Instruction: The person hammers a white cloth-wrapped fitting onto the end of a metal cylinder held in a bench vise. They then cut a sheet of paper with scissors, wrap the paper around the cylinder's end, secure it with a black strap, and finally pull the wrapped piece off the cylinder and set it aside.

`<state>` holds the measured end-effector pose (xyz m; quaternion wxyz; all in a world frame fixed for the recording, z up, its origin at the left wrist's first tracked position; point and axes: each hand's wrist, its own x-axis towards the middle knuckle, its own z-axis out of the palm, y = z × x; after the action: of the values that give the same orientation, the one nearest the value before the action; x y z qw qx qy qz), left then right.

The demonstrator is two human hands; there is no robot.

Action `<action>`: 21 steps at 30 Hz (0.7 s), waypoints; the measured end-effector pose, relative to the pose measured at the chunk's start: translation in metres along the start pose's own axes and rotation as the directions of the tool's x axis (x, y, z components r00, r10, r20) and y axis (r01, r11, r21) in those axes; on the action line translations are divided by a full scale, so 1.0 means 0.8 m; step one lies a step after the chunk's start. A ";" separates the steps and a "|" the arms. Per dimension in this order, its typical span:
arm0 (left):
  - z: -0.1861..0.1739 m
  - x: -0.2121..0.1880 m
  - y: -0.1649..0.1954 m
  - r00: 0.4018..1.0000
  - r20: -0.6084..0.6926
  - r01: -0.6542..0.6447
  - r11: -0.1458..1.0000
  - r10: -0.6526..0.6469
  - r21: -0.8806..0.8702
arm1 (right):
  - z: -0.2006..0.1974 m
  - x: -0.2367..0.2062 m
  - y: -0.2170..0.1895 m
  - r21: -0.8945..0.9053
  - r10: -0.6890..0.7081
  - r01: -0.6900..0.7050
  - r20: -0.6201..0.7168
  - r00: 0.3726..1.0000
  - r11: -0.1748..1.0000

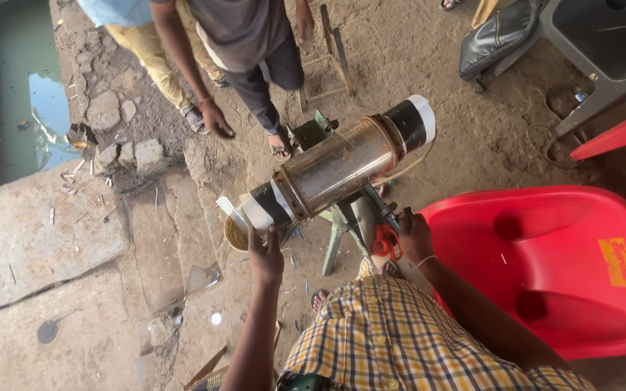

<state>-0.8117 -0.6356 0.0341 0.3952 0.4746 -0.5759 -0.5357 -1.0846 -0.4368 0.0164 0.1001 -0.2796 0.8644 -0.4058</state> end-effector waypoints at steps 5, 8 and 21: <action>0.001 -0.002 -0.013 0.987 -0.076 -0.145 0.986 0.138 -0.083 | 0.005 0.004 0.012 -0.051 0.032 -0.031 0.017 0.999 0.998; -0.004 -0.002 -0.034 0.992 -0.084 0.104 0.992 -0.098 0.071 | 0.003 0.008 0.023 -0.501 -0.418 0.448 0.178 0.891 0.740; -0.032 0.026 -0.120 0.987 0.041 0.144 0.965 -0.157 0.219 | -0.067 -0.161 0.145 -0.232 0.208 -0.223 -0.088 0.974 0.947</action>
<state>-0.7804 -0.6597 -0.0596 0.2827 0.5411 -0.6040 -0.5123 -1.0465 -0.2698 -0.0436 0.0820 -0.1809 0.9352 -0.2932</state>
